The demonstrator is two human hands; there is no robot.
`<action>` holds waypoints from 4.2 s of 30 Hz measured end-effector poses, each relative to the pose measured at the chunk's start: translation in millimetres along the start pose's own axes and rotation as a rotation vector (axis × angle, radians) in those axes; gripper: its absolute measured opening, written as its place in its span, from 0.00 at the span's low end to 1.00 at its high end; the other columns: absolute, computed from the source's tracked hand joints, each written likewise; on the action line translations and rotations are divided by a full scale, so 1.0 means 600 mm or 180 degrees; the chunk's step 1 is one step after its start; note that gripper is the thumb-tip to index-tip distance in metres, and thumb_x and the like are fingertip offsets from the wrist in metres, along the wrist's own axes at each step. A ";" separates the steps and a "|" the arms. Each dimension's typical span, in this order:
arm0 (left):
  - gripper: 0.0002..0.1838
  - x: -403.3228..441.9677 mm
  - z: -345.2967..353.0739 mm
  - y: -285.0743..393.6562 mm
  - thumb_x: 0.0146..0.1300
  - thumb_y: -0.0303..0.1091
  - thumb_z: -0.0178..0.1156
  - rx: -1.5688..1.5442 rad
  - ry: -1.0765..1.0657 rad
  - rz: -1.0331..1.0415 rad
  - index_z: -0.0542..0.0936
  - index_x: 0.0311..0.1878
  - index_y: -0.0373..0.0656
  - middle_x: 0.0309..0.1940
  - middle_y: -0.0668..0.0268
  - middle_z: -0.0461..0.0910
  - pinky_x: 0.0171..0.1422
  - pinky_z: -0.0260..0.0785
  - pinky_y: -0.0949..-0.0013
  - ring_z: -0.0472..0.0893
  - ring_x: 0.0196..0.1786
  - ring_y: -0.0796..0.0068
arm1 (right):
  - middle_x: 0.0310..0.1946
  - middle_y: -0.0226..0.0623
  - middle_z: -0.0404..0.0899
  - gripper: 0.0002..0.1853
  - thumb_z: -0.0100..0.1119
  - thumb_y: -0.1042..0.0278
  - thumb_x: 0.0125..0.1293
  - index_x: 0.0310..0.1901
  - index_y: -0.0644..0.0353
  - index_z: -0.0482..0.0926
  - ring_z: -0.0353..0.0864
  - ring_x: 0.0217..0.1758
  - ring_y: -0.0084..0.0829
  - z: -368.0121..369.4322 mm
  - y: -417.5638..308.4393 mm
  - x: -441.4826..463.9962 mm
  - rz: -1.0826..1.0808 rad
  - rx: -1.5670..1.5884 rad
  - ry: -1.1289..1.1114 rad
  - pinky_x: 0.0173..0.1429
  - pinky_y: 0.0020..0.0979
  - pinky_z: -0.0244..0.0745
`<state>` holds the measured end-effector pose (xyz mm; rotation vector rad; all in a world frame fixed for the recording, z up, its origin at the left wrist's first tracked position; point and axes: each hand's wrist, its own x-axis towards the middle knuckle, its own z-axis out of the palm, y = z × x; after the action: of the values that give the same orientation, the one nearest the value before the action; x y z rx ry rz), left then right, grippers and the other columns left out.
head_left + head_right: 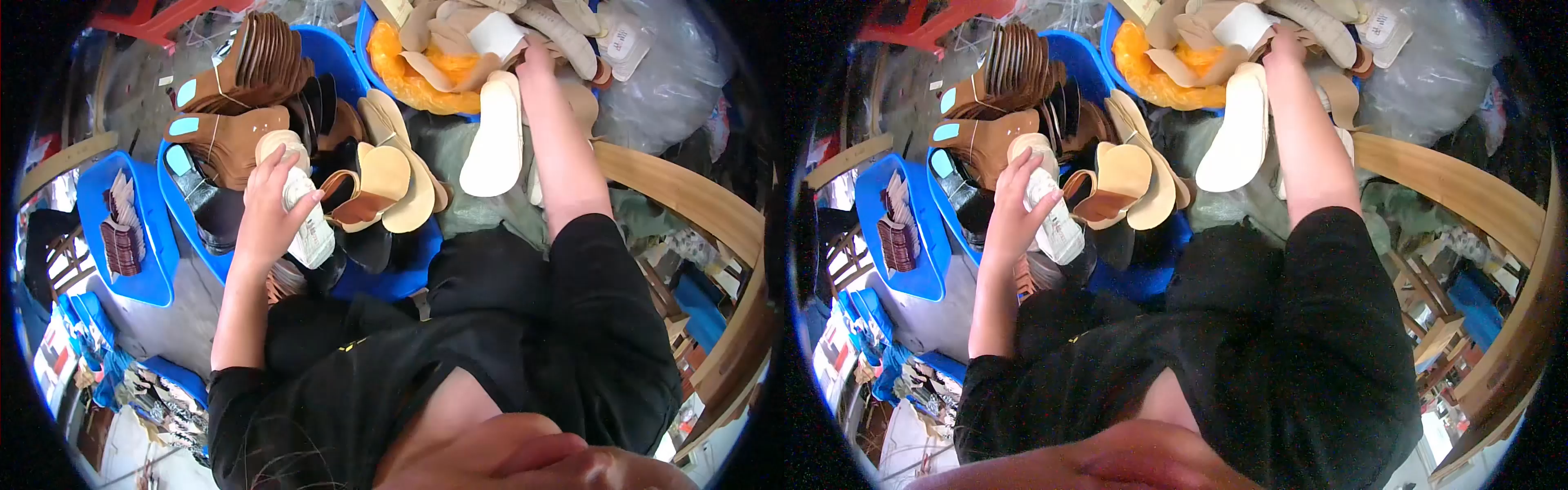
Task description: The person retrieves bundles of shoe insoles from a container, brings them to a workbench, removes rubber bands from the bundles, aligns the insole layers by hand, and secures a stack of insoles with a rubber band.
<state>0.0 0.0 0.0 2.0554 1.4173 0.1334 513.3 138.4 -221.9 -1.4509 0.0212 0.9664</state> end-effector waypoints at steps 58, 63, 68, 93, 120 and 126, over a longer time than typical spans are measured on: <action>0.24 0.046 -0.054 0.161 0.58 0.32 0.60 -0.6266 -0.1171 -0.1406 0.73 0.57 0.30 0.48 0.51 0.81 0.58 0.74 0.58 0.82 0.48 0.58 | 0.69 0.46 0.62 0.40 0.56 0.56 0.63 0.73 0.64 0.53 0.61 0.73 0.37 0.105 -0.207 -0.592 -0.0213 -0.0455 -0.2816 0.75 0.36 0.56; 0.28 -0.072 -0.165 0.201 0.57 0.33 0.59 -0.6681 -0.0933 -0.1746 0.70 0.60 0.29 0.51 0.49 0.80 0.60 0.74 0.53 0.81 0.51 0.52 | 0.67 0.44 0.65 0.43 0.67 0.74 0.55 0.71 0.60 0.55 0.68 0.67 0.32 0.122 -0.304 -0.723 -0.0143 -0.1874 -0.3111 0.70 0.36 0.62; 0.30 -0.223 -0.351 0.348 0.56 0.31 0.60 -0.6898 -0.0321 -0.1851 0.67 0.62 0.28 0.52 0.48 0.79 0.61 0.74 0.54 0.81 0.52 0.53 | 0.62 0.36 0.70 0.14 0.67 0.73 0.58 0.45 0.61 0.76 0.71 0.63 0.30 0.076 -0.409 -0.904 -0.1525 -0.1698 -0.2798 0.68 0.34 0.64; 0.39 -0.505 -0.633 0.962 0.49 0.34 0.58 -0.6004 -0.1542 -0.0208 0.63 0.67 0.33 0.57 0.49 0.75 0.65 0.71 0.51 0.78 0.56 0.50 | 0.31 0.32 0.72 0.16 0.53 0.66 0.67 0.54 0.61 0.75 0.63 0.20 0.17 -0.516 -1.186 -1.417 -0.1304 0.2450 -0.1318 0.23 0.17 0.57; 0.36 -0.457 -0.392 1.247 0.51 0.37 0.50 -0.5752 0.0323 -0.0965 0.65 0.65 0.29 0.59 0.45 0.74 0.65 0.71 0.51 0.78 0.57 0.48 | 0.49 0.44 0.77 0.24 0.61 0.63 0.64 0.58 0.66 0.69 0.80 0.50 0.37 -0.665 -1.062 -0.708 -0.1137 -0.3258 -0.1057 0.55 0.34 0.74; 0.32 -0.389 -0.394 1.265 0.53 0.34 0.50 -0.5830 -0.0756 -0.1436 0.68 0.62 0.26 0.57 0.45 0.76 0.64 0.71 0.54 0.78 0.57 0.50 | 0.63 0.48 0.68 0.31 0.66 0.55 0.60 0.62 0.59 0.69 0.66 0.67 0.41 -0.574 -1.199 -0.961 -0.1326 -0.2714 -0.1916 0.69 0.42 0.62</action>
<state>416.9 -268.5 663.7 0.2259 0.8220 0.6529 727.7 -331.6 616.1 -1.7415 -1.2119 1.0694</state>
